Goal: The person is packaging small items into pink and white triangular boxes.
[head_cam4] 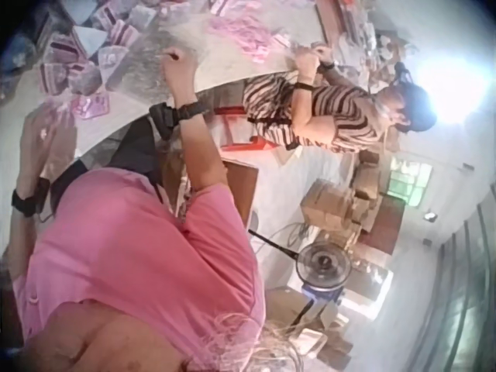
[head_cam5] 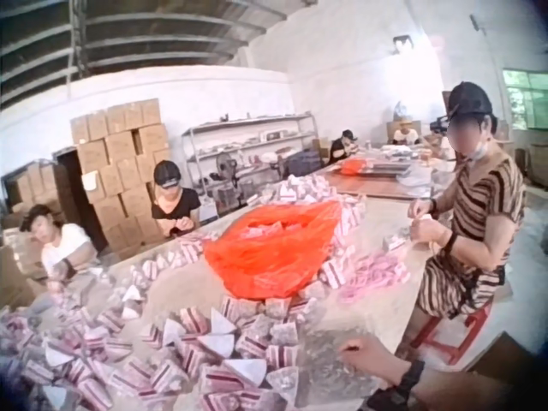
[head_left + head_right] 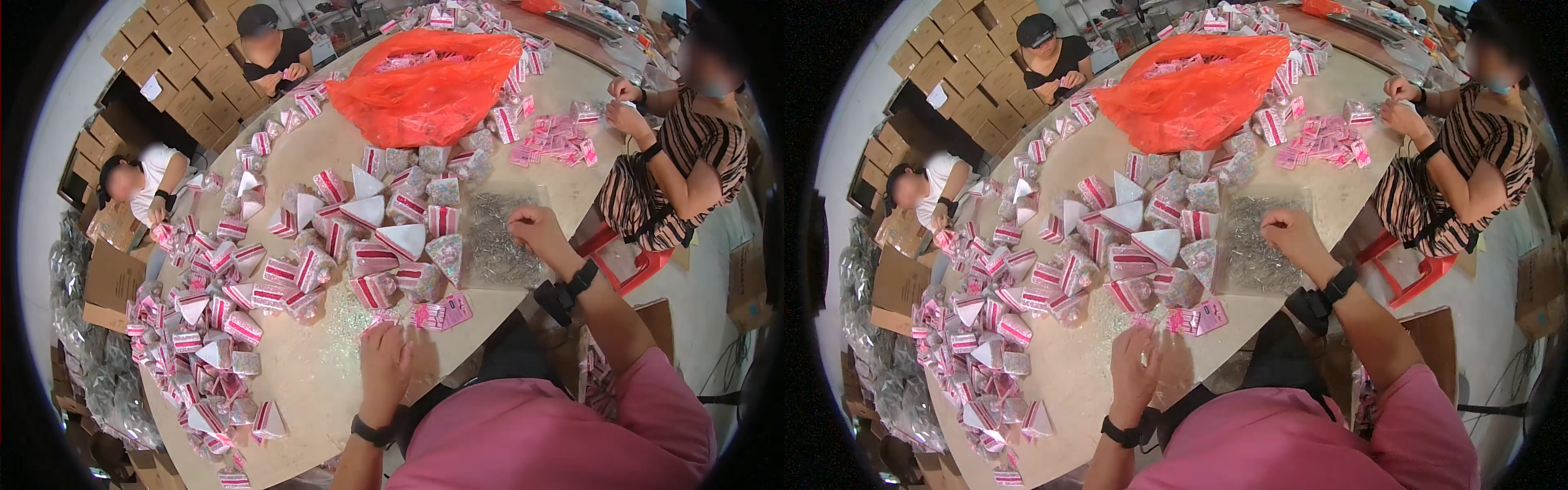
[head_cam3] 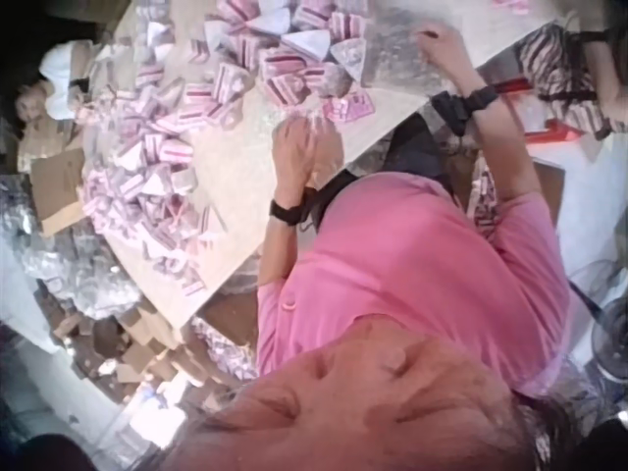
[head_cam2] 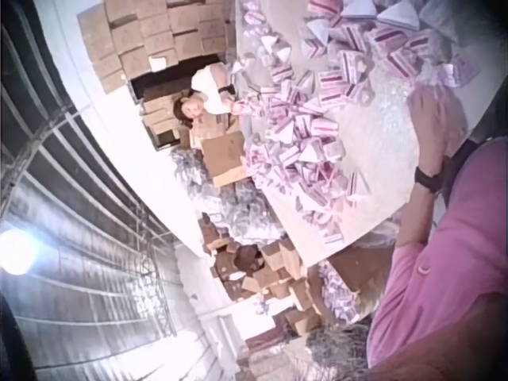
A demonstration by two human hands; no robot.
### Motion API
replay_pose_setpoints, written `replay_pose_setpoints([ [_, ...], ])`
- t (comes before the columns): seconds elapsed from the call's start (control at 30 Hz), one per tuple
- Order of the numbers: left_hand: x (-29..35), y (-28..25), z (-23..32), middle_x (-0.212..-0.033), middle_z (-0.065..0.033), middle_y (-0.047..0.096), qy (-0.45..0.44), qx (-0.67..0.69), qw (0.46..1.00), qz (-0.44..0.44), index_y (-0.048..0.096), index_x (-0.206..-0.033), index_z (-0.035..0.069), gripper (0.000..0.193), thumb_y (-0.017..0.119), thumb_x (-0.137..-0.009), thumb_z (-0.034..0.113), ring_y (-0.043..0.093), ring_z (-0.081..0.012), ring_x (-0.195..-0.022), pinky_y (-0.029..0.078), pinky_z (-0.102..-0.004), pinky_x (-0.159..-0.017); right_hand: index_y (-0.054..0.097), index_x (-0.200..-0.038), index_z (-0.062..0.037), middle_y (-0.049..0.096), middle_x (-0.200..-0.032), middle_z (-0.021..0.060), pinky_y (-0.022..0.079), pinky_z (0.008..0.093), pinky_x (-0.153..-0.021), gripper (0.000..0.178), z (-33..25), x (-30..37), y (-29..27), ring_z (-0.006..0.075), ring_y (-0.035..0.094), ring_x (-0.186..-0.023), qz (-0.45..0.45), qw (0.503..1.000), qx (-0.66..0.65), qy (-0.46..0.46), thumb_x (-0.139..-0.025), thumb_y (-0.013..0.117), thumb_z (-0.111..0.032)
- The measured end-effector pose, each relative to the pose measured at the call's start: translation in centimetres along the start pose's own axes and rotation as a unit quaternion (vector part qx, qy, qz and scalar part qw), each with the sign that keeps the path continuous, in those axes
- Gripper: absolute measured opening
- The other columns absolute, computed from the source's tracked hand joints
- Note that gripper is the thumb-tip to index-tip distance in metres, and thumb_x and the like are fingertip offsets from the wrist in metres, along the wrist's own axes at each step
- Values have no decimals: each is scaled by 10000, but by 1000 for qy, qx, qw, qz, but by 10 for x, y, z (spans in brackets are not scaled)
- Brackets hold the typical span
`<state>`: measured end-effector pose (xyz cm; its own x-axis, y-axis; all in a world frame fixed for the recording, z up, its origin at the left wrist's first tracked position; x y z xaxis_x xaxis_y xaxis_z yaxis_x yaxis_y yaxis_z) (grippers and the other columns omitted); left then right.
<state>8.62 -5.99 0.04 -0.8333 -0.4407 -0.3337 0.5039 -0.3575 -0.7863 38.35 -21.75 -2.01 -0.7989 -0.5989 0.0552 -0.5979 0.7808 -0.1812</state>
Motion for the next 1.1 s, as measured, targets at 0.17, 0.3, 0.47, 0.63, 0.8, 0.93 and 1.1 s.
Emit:
replay_pose_setpoints([
  [0.17, 0, 3, 6, -1036, -162, 598, -19, 30, 999, -6, 594, -1024, 15, 275, 658, -758, 50, 560, -344, -985, 456, -407, -854, 629, -837, -63, 597, -710, 11, 408, 202, -472, 32, 12, 1, -2, 73, 548, -573, 10, 982, -168, 81, -827, 629, -94],
  [0.3, 1, 7, 7, -1046, -164, 589, -22, 44, 998, -35, 584, -1040, 10, 266, 632, -790, 88, 550, -342, -983, 455, -411, -841, 619, -811, -62, 581, -673, 7, 380, 199, -434, 34, 20, 3, 2, 71, 528, -539, 16, 968, -231, 99, -831, 612, -89],
  [0.47, -1, 9, 12, -1020, -158, 598, -26, 63, 997, -46, 595, -1032, 14, 242, 625, -805, 93, 557, -336, -974, 461, -406, -832, 607, -790, -58, 560, -632, -6, 368, 198, -426, 46, 29, 2, -3, 61, 506, -515, 29, 996, -58, 64, -825, 608, -88],
  [0.63, -4, 8, 17, -999, -151, 600, -6, 72, 997, -40, 600, -1013, 14, 216, 619, -811, 86, 565, -332, -950, 465, -404, -814, 617, -805, -61, 583, -667, -2, 399, 197, -450, 41, 24, 4, -2, 64, 528, -538, 33, 990, -106, 85, -826, 627, -94],
  [0.8, -18, 11, 25, -983, -151, 596, -35, 144, 988, -43, 599, -1015, 7, 215, 616, -812, 77, 580, -332, -883, 474, -385, -779, 624, -823, -58, 600, -688, 6, 412, 201, -461, 40, 19, 8, 3, 72, 543, -551, 6, 987, -143, 74, -828, 637, -95],
  [0.93, -64, 20, 50, -956, -150, 597, -11, 186, 982, -27, 590, -1032, -1, 234, 609, -813, 81, 596, -291, -814, 483, -354, -733, 632, -829, -48, 610, -694, 9, 413, 204, -455, 54, 7, 11, 12, 73, 547, -546, -9, 980, -187, 71, -813, 648, -97],
  [1.1, -117, 74, 55, -868, -68, 615, -88, 371, 924, -33, 588, -1021, -27, 220, 591, -864, 127, 601, -133, -695, 478, -258, -607, 634, -848, -46, 609, -700, 9, 421, 205, -461, 61, -5, 15, 18, 75, 552, -549, -31, 976, -207, 54, -824, 645, -100],
])
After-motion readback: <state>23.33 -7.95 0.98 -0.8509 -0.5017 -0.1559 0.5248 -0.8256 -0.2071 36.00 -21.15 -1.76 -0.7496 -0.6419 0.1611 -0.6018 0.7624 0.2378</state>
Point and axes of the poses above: each hand's wrist, its own x-axis away from the middle knuckle, its own y-axis out of the palm, z = x × y, the point moved 7 cm from there along -x, towards the middle knuckle
